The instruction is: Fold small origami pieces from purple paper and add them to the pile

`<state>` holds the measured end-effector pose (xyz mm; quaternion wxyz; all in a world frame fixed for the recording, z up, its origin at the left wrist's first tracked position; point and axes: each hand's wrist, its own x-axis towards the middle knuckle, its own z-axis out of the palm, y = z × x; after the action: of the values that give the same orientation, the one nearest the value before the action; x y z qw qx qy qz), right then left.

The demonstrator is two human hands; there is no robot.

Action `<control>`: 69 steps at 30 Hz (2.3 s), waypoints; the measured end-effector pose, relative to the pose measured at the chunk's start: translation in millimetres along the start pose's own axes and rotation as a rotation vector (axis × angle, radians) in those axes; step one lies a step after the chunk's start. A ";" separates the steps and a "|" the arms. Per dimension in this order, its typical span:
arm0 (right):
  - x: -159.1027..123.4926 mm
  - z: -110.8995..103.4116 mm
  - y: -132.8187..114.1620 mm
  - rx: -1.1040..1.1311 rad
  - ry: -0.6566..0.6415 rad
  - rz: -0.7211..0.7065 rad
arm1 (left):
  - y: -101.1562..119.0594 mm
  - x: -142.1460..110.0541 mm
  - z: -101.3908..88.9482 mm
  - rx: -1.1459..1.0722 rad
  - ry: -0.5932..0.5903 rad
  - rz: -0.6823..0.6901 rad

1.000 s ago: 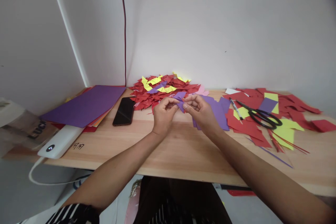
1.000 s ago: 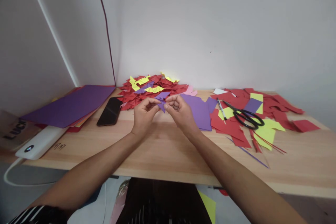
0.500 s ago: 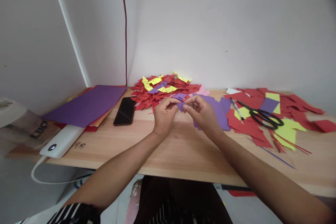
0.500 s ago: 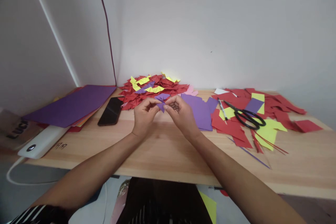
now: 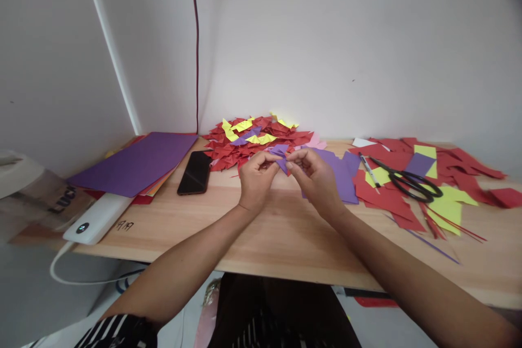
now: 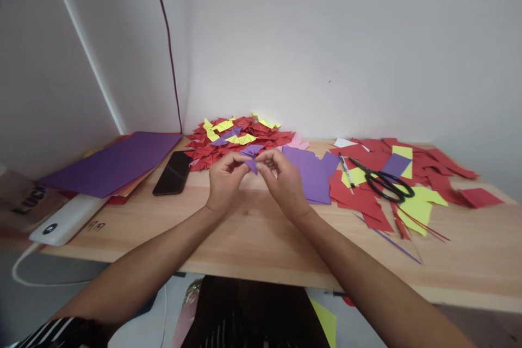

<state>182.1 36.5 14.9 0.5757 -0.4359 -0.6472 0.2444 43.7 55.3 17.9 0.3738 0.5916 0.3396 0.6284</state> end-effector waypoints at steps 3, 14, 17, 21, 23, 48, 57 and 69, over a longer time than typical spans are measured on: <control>-0.6 -1.2 -0.5 -0.019 0.000 0.019 | -0.2 0.2 -0.4 0.011 -0.008 -0.003; 1.4 -6.2 -7.3 -0.250 0.001 -0.070 | -1.4 -0.3 -1.4 0.005 -0.020 -0.029; 1.9 -5.5 -7.3 -0.253 0.001 -0.055 | -1.0 -0.6 -1.5 0.021 -0.021 -0.028; 1.7 -4.0 -6.2 -0.217 0.004 -0.042 | -0.8 -0.7 -1.7 0.041 -0.026 -0.031; 1.7 -3.5 -5.4 -0.197 0.012 -0.033 | -1.2 -0.8 -1.7 0.046 -0.036 -0.037; 4.5 -1.0 9.8 0.101 -0.029 0.109 | 4.3 -1.2 -7.0 0.162 -0.075 0.053; 8.0 -5.0 9.2 0.216 -0.031 0.176 | 4.0 1.3 -9.5 0.185 -0.121 0.076; 3.8 -3.2 6.5 0.165 -0.036 0.073 | 8.1 1.4 -7.4 0.057 -0.071 0.023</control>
<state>187.2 42.4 12.4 0.5887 -0.4058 -0.6187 0.3255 35.7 52.6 25.0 0.3612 0.6281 0.3370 0.6013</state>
